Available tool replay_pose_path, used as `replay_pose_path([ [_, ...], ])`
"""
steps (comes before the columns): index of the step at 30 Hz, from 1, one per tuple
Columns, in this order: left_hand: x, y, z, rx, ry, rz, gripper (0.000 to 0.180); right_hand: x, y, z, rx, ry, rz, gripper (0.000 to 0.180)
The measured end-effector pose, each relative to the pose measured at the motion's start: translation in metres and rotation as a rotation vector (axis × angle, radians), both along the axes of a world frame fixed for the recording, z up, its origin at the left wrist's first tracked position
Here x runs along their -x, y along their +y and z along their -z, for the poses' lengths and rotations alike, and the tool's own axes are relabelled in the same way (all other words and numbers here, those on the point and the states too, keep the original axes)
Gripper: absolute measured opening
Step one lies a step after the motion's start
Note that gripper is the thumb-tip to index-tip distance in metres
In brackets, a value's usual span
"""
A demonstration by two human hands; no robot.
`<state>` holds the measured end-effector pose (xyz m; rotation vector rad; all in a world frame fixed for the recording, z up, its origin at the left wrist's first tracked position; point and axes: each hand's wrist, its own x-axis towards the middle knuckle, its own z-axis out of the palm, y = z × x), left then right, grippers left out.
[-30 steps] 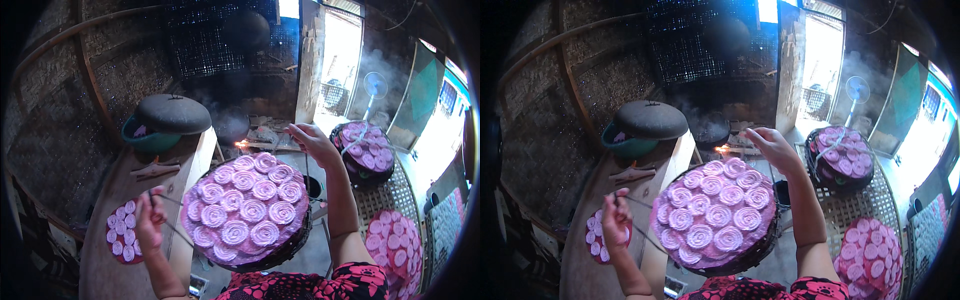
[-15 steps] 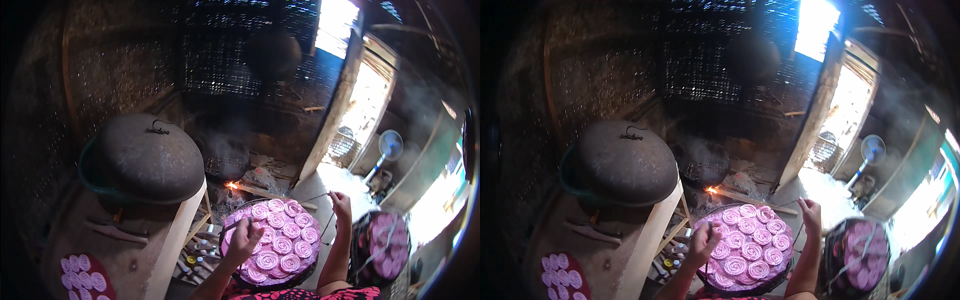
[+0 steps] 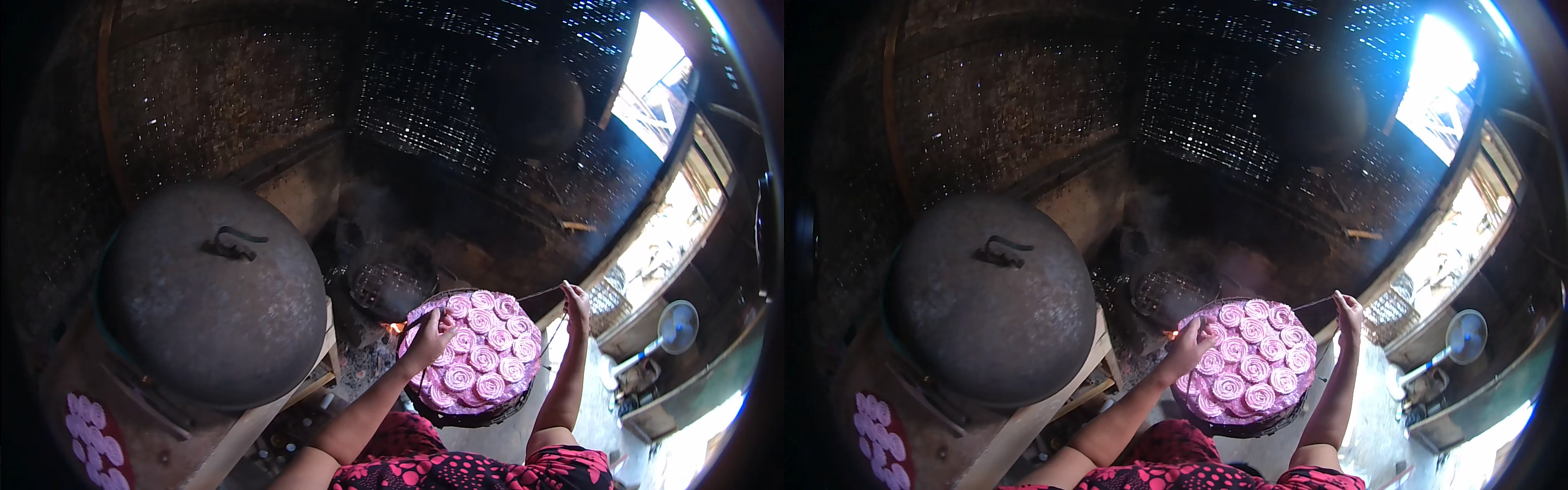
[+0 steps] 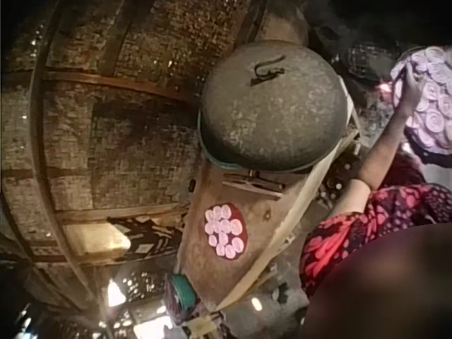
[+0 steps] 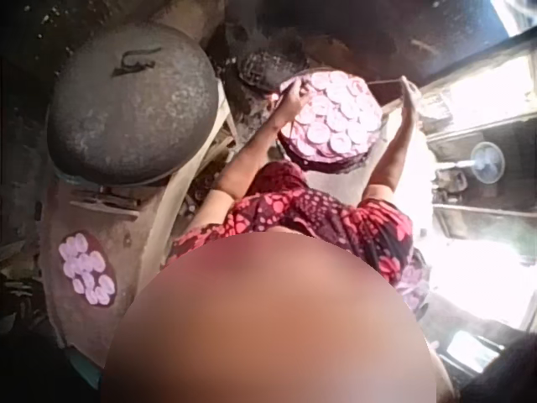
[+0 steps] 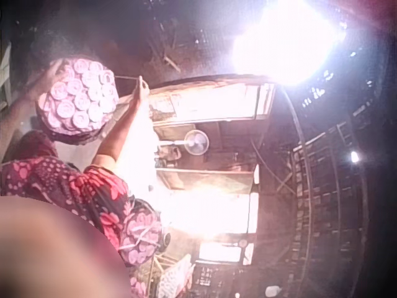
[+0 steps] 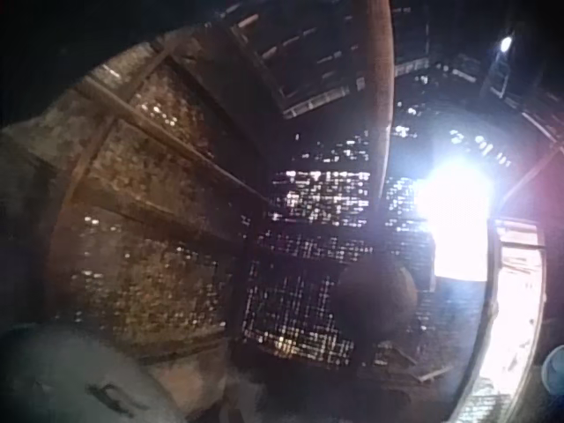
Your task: The person fills a piping bag with pink batter, pipes rosettes onto a red circular base, and places the assembled cake into a steamer. The person then retrieves a finished tray of similar cakes from the steamer and sets it on a table.
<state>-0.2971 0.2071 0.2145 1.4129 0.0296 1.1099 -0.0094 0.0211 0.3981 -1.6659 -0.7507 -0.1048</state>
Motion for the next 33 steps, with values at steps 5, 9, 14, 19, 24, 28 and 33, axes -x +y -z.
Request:
replay_pose_path([
  [5,-0.025,-0.019,0.035,-0.087,-0.084,-0.18,0.034,-0.034,0.004,0.02,0.047,-0.034,-0.168,0.024],
  [9,-0.042,-0.046,0.057,0.229,0.167,-0.135,0.033,-0.08,0.009,0.064,0.153,0.054,-0.142,0.018],
  [14,-0.103,-0.017,0.089,0.453,0.359,-0.12,0.033,-0.171,0.074,0.136,0.196,0.006,-0.337,0.023],
  [19,-0.179,0.052,0.123,0.555,0.425,-0.183,0.03,-0.258,0.189,0.193,0.242,-0.001,-0.376,0.025],
  [24,-0.228,0.135,0.179,0.641,0.398,-0.198,0.036,-0.304,0.284,0.231,0.292,0.071,-0.437,0.029],
  [28,-0.254,0.192,0.229,0.689,0.411,-0.219,0.038,-0.322,0.34,0.264,0.402,0.153,-0.403,0.023],
  [33,-0.269,0.232,0.274,0.744,0.583,-0.158,0.052,-0.344,0.374,0.322,0.365,0.332,-0.373,0.019],
])
